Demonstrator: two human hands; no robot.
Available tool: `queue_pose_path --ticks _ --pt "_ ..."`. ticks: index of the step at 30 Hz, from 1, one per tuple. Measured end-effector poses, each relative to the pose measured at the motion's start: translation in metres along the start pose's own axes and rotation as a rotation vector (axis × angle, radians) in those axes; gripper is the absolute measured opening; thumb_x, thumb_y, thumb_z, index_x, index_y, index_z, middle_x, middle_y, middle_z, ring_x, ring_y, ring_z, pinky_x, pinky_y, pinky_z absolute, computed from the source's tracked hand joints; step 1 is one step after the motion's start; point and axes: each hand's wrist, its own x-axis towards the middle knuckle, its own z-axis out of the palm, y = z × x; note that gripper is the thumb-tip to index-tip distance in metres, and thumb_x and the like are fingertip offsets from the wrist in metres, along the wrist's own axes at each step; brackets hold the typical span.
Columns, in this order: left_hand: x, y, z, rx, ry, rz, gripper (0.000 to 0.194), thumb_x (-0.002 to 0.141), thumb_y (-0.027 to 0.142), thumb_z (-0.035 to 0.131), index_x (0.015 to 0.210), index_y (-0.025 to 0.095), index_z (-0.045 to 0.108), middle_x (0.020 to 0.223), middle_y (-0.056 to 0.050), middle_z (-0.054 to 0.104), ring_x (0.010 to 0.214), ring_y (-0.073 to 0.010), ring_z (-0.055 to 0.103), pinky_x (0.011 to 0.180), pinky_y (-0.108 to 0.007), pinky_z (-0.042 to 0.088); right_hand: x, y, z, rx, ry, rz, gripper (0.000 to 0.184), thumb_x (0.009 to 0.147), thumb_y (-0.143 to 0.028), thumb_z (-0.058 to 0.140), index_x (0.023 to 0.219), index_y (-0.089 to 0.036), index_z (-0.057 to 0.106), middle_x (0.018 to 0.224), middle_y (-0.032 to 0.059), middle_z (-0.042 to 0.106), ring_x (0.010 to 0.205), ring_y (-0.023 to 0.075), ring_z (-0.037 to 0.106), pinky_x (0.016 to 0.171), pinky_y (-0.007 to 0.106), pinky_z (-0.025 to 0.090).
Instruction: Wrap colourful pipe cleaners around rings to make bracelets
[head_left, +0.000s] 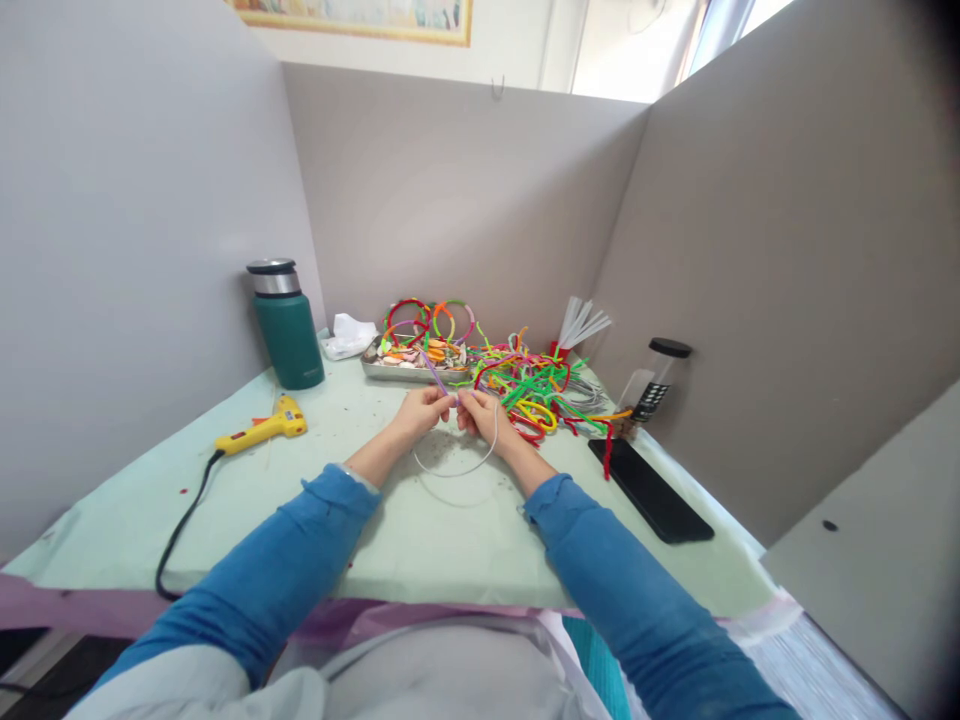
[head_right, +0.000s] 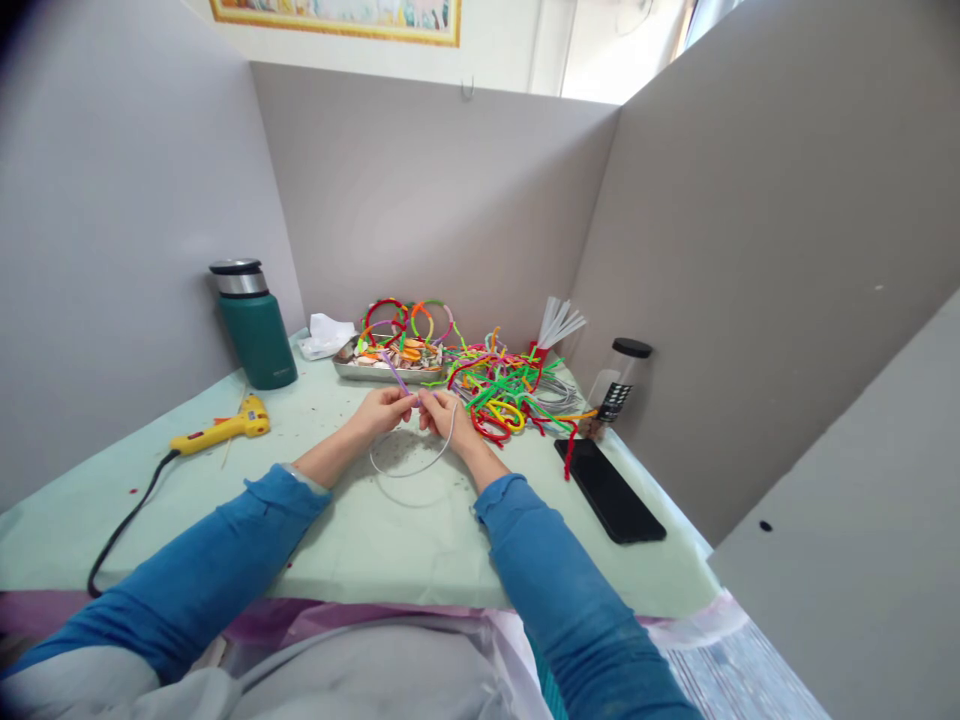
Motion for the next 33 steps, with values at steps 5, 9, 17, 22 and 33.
queue_pose_path --ticks 5,9,17,22,33 --pt "-0.003 0.003 -0.001 -0.062 -0.049 -0.045 0.038 0.069 0.050 0.058 0.057 0.015 0.052 0.043 0.005 0.042 0.036 -0.0042 0.029 0.039 -0.021 0.018 -0.001 -0.001 -0.001 -0.026 -0.015 -0.013 0.041 0.081 -0.054 0.045 0.066 -0.017 0.051 0.048 -0.0021 0.053 0.037 0.0064 0.040 0.038 0.019 0.030" --pt "-0.008 0.009 -0.001 -0.168 -0.081 -0.126 0.038 0.069 0.049 0.061 0.057 0.015 0.050 0.041 0.006 0.038 0.033 -0.0032 0.025 0.037 -0.022 0.014 -0.001 0.000 -0.001 -0.064 -0.014 -0.003 0.039 0.081 -0.053 0.045 0.068 -0.017 0.051 0.050 -0.0019 0.055 0.038 0.0064 0.041 0.039 0.019 0.030" --pt "-0.010 0.010 -0.002 -0.313 -0.148 -0.198 0.035 0.069 0.046 0.064 0.063 0.014 0.052 0.049 0.003 0.048 0.031 -0.0018 0.027 0.034 -0.022 0.013 -0.003 -0.003 -0.001 -0.068 -0.045 -0.021 0.037 0.081 -0.050 0.045 0.067 -0.016 0.051 0.049 -0.0024 0.053 0.039 0.0067 0.041 0.040 0.019 0.030" --pt "-0.009 0.007 -0.002 -0.263 -0.138 -0.214 0.035 0.068 0.047 0.065 0.064 0.014 0.052 0.049 0.003 0.048 0.031 -0.0025 0.029 0.035 -0.022 0.014 -0.004 -0.005 0.000 -0.125 -0.056 -0.021 0.037 0.082 -0.049 0.045 0.065 -0.017 0.050 0.049 -0.0026 0.053 0.039 0.0068 0.040 0.041 0.019 0.030" --pt "-0.003 0.000 0.002 0.036 0.085 -0.025 0.034 0.070 0.048 0.061 0.073 0.014 0.057 0.047 0.004 0.048 0.037 -0.0070 0.041 0.037 -0.020 0.030 0.005 0.011 -0.001 -0.123 0.074 0.001 0.041 0.081 -0.055 0.043 0.069 -0.017 0.050 0.048 -0.0028 0.053 0.036 0.0066 0.039 0.038 0.019 0.029"
